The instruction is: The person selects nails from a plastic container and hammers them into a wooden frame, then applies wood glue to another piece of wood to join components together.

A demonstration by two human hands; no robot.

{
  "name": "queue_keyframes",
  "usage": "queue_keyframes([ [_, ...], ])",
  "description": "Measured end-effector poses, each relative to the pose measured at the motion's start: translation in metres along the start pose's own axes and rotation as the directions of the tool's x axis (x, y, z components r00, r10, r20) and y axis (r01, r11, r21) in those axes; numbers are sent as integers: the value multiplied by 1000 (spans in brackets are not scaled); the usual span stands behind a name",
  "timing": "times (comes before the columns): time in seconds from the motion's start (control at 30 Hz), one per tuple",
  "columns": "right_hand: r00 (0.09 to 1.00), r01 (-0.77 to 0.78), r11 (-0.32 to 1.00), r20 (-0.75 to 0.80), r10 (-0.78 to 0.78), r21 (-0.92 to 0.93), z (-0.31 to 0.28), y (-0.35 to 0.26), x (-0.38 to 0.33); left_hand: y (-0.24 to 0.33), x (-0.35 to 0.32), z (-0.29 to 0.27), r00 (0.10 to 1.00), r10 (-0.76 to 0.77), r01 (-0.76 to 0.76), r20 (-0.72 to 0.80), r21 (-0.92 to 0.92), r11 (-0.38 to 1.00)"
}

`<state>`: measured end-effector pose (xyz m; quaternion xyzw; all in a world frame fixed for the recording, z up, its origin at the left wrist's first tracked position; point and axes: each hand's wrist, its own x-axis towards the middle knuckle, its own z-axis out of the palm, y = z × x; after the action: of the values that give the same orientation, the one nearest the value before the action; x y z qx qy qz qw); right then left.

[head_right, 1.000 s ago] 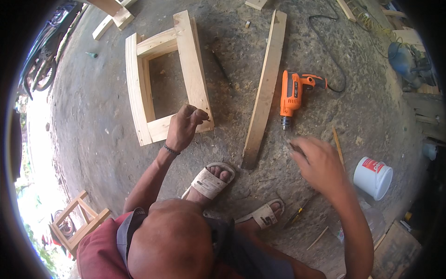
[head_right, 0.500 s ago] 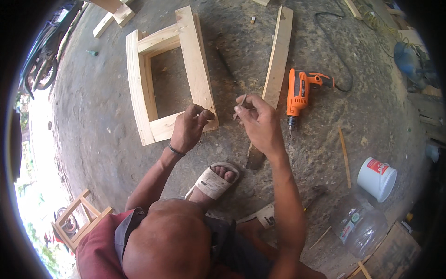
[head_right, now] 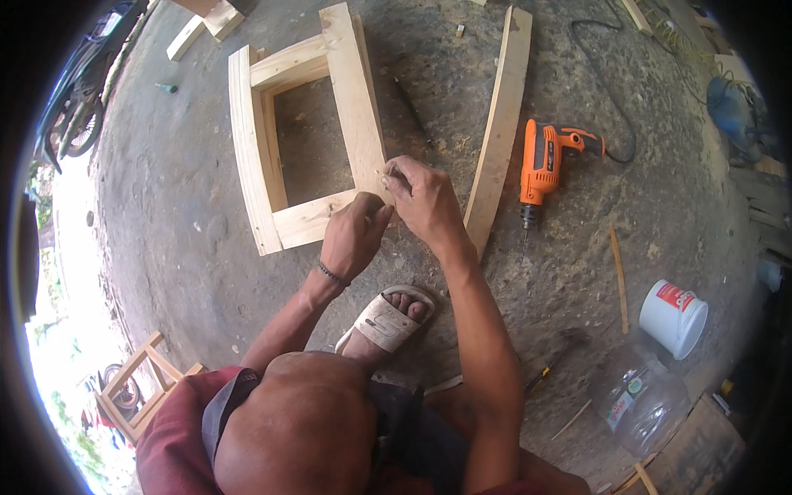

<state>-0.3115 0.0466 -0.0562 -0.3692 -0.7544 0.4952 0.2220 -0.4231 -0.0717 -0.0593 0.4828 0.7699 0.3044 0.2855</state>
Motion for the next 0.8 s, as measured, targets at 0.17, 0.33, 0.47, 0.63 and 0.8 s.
queue_keyframes([
  [0.17,1000,-12,1000,-6,12,-3,-1,3,-3,-14,-40,17,924,347,-343,162,-52,938],
  [0.33,983,174,959,92,-157,-223,4,25,0,-24,-73,77,642,464,-597,610,18,802],
  [0.47,997,64,990,-32,-68,-127,-28,33,-19,-10,-81,115,538,618,-739,573,-31,673],
  [0.63,893,-381,847,90,441,-369,-138,69,-118,19,-80,143,501,559,-735,660,-15,677],
  [0.8,563,-418,457,171,809,-786,-166,103,-251,28,-91,194,437,563,-797,701,13,603],
])
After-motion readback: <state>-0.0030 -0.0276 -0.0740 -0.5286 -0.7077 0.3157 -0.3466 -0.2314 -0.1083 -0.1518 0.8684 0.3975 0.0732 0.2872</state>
